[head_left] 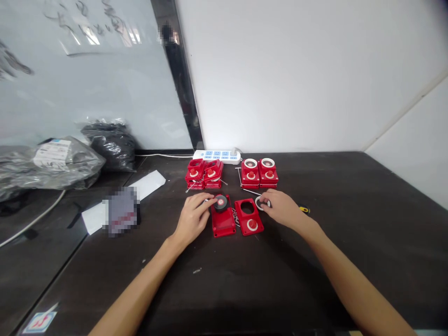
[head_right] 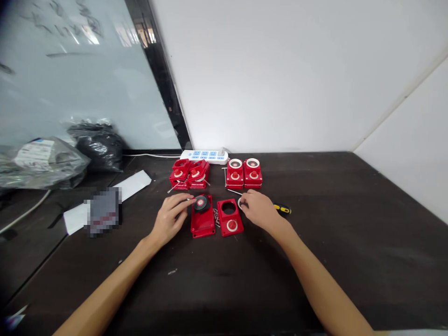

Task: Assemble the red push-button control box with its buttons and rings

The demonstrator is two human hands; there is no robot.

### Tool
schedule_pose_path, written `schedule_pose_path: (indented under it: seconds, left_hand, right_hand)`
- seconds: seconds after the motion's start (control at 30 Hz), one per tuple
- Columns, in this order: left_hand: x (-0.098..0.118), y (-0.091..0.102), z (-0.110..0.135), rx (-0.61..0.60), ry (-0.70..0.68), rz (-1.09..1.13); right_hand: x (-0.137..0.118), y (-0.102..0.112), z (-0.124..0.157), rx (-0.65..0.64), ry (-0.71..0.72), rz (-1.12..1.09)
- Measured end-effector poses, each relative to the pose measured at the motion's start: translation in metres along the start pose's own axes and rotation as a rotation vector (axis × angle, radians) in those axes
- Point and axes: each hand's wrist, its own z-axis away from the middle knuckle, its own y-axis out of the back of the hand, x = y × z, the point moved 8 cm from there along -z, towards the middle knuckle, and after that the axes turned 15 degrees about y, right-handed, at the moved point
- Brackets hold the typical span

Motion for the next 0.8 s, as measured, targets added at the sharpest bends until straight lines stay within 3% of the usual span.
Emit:
schedule_pose_path:
  seconds: [0.13,0.3,0.43,0.5,0.6,0.8]
  left_hand:
    - [0.003,0.003,-0.001,0.043,0.0,0.024]
    - [0.004,0.008,0.0,0.074,0.025,0.027]
    - [0.009,0.016,0.0,0.133,0.036,0.038]
    - [0.017,0.018,0.0,0.159,0.015,0.05]
    - [0.036,0.018,-0.001,0.16,-0.053,0.049]
    - [0.069,0.016,-0.008,0.155,-0.112,0.015]
  right_hand:
    - [0.007,-0.013,0.017,0.035,-0.023,0.052]
    - [0.007,-0.028,0.016,-0.015,0.033,0.112]
    - [-0.001,-0.006,0.014,0.151,0.063,0.041]
    - [-0.016,0.009,0.012,0.233,0.15,-0.02]
    - [-0.037,0.02,0.006,0.249,0.272,-0.206]
    - [-0.03,0.016,0.004,0.303,0.125,-0.831]
